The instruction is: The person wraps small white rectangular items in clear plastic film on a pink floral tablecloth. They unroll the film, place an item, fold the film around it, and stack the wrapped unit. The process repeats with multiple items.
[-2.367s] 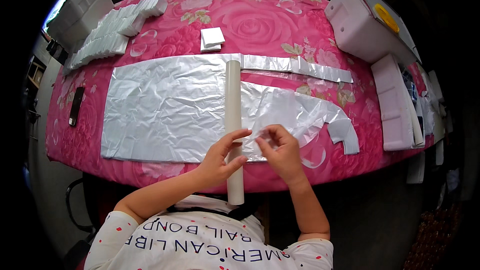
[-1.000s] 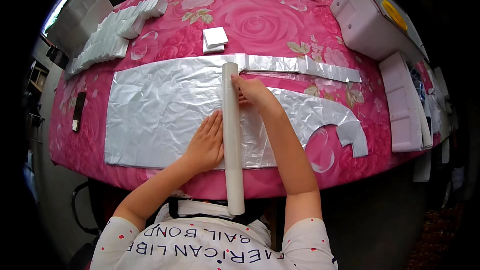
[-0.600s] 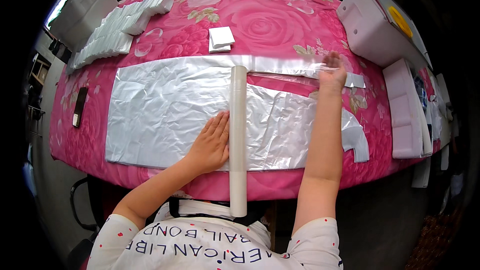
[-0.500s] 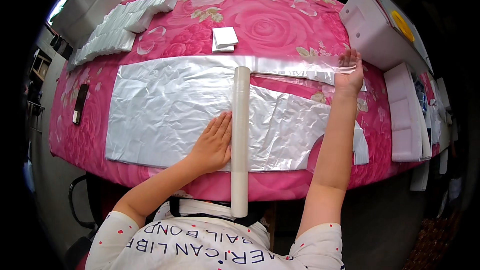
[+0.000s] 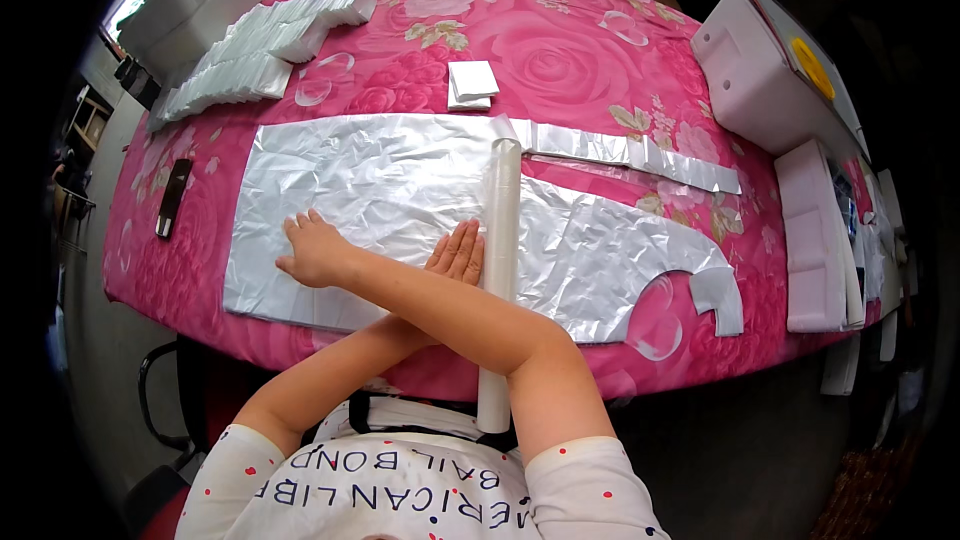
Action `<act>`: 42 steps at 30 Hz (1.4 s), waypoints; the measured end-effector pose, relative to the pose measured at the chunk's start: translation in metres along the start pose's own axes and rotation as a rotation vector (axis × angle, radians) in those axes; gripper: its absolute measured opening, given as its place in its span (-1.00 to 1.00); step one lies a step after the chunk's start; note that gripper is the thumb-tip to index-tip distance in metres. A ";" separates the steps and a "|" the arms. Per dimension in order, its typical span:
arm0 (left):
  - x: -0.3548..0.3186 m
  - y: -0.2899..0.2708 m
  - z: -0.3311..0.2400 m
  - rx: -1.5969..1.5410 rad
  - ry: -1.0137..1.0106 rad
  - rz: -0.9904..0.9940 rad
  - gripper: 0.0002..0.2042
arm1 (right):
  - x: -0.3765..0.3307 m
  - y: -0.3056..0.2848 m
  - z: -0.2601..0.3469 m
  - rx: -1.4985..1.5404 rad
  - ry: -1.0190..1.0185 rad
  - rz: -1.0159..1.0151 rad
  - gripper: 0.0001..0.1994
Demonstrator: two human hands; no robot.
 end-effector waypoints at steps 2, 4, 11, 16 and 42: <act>0.001 -0.003 0.000 -0.020 -0.006 -0.062 -0.43 | -0.027 -0.020 0.016 0.004 -0.082 -0.021 -0.41; 0.000 -0.004 0.008 -0.188 -0.124 -0.191 -0.47 | -0.058 -0.037 0.003 0.061 -0.228 -0.196 -0.43; 0.052 -0.016 0.062 -1.445 -0.760 -0.612 -0.45 | -0.194 -0.078 -0.100 0.005 -0.062 -0.732 -0.66; 0.082 -0.017 0.085 -1.837 -1.036 -0.514 -0.34 | -0.231 -0.070 -0.137 -0.201 -0.021 -0.497 -0.51; -0.252 -0.189 0.026 -0.646 -1.009 -0.611 -0.70 | -0.001 0.011 -0.001 -0.390 -0.575 -0.305 -0.45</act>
Point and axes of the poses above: each hand's wrist, its own x-axis towards the middle knuckle, its own y-axis out of the palm, z = x × y, the point moved 1 cm from there along x, towards the middle knuckle, and after that the axes turned 13 degrees about y, right-handed, at the moved point
